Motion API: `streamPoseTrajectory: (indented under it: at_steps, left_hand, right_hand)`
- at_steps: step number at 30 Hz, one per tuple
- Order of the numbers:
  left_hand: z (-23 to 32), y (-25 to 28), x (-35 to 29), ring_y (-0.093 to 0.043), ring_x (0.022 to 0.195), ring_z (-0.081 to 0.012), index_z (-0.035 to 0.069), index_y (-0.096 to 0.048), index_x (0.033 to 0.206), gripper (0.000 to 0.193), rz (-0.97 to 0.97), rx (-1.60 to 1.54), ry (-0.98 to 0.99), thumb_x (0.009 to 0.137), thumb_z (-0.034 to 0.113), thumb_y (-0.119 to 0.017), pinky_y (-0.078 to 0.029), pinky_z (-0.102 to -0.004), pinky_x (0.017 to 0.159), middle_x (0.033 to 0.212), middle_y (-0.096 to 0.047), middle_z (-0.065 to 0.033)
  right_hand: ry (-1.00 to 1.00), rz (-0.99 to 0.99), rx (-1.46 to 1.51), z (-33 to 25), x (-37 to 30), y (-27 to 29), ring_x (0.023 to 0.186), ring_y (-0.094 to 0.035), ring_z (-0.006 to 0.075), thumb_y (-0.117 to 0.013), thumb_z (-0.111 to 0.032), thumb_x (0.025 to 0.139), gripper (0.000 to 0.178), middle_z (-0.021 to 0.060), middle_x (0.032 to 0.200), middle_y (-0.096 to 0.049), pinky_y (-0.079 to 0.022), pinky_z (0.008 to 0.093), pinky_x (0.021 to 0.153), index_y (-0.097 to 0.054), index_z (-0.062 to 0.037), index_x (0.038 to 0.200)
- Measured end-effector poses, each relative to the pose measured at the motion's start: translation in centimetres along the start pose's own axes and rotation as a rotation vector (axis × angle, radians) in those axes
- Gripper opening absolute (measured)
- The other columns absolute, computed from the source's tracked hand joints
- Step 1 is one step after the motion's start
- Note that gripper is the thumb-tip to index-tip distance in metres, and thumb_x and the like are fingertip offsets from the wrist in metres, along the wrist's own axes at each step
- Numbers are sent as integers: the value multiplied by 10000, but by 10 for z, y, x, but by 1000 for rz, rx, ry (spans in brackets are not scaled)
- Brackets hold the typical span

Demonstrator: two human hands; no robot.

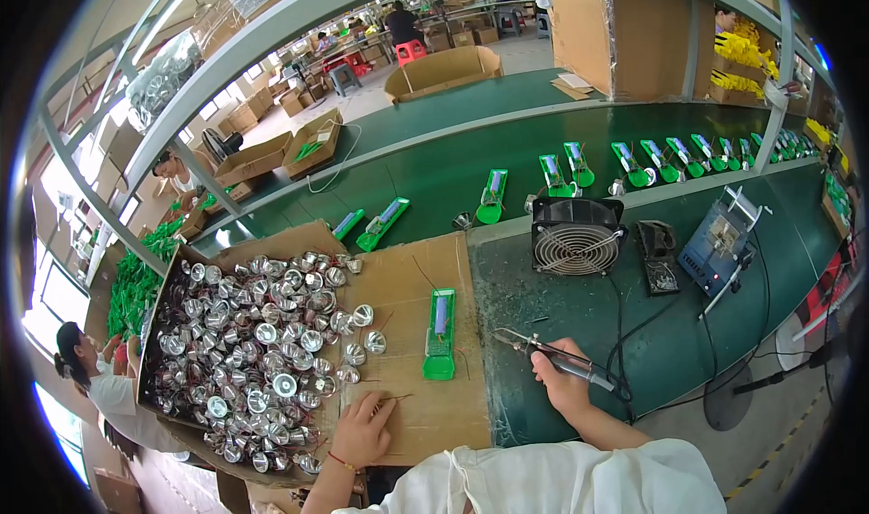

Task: Soldering wires onto a circuit board and assembling electronic components for a light fixture.

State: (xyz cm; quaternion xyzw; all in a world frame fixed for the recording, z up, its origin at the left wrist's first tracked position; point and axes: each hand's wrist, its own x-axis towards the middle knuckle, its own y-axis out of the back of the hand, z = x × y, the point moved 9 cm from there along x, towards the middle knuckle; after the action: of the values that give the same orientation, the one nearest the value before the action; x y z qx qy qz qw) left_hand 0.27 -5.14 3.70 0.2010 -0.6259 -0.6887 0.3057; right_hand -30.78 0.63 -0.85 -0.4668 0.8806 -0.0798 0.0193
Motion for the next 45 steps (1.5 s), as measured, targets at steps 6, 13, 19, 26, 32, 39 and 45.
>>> streamPoseTrajectory:
  at_steps: [6,13,19,26,32,39,45]
  left_hand:
    - [-25,3,14,-567,741,-227,127,-619,784,84,241,266,164,739,194,-639,-409,-370,687,769,-586,-29]
    - [-42,9,22,-638,691,-248,7,-560,847,55,270,-440,369,822,53,-577,-495,-336,586,824,-654,-114]
    - [-40,-19,40,-592,604,-75,-29,-579,910,154,234,-798,549,798,63,-630,-462,-212,534,695,-650,-64]
    - [-35,-25,64,-548,545,-68,-15,-668,830,196,217,-980,681,821,175,-619,-429,-232,515,613,-626,-39]
    - [-35,-47,68,-580,585,-129,-6,-659,830,202,242,-977,685,822,193,-629,-446,-267,566,659,-620,-87]
    - [-25,-40,82,-563,609,-186,-10,-631,765,156,265,-875,558,801,141,-648,-444,-291,582,751,-560,-104]
    - [-27,-41,86,-569,607,-199,-7,-615,725,145,249,-822,586,779,123,-651,-449,-302,583,746,-566,-105]
  right_hand:
    - [4,-5,-34,-6,-4,-2,555,-539,84,-648,-108,805,167,58,678,-582,-455,219,498,-516,-8,823]
    - [55,-8,-34,-18,-12,-3,505,-515,76,-612,-91,817,136,56,633,-568,-417,199,455,-501,-13,804]
    - [-12,-94,-14,-16,-19,-21,557,-543,77,-654,-115,806,171,58,678,-589,-460,215,504,-521,-8,828]
    - [73,-180,-148,-22,-21,-40,607,-536,53,-647,-92,807,152,43,710,-605,-443,190,550,-543,1,868]
    - [119,-255,-115,-28,-20,-62,619,-525,30,-671,-66,777,163,25,721,-614,-419,180,549,-567,0,884]
    - [221,-149,-218,-19,-13,-60,549,-507,41,-684,-75,771,161,19,638,-591,-404,203,493,-548,-2,818]
    - [140,-164,-230,-10,-6,-71,531,-485,39,-681,-98,779,168,13,624,-577,-398,208,487,-539,-9,799]
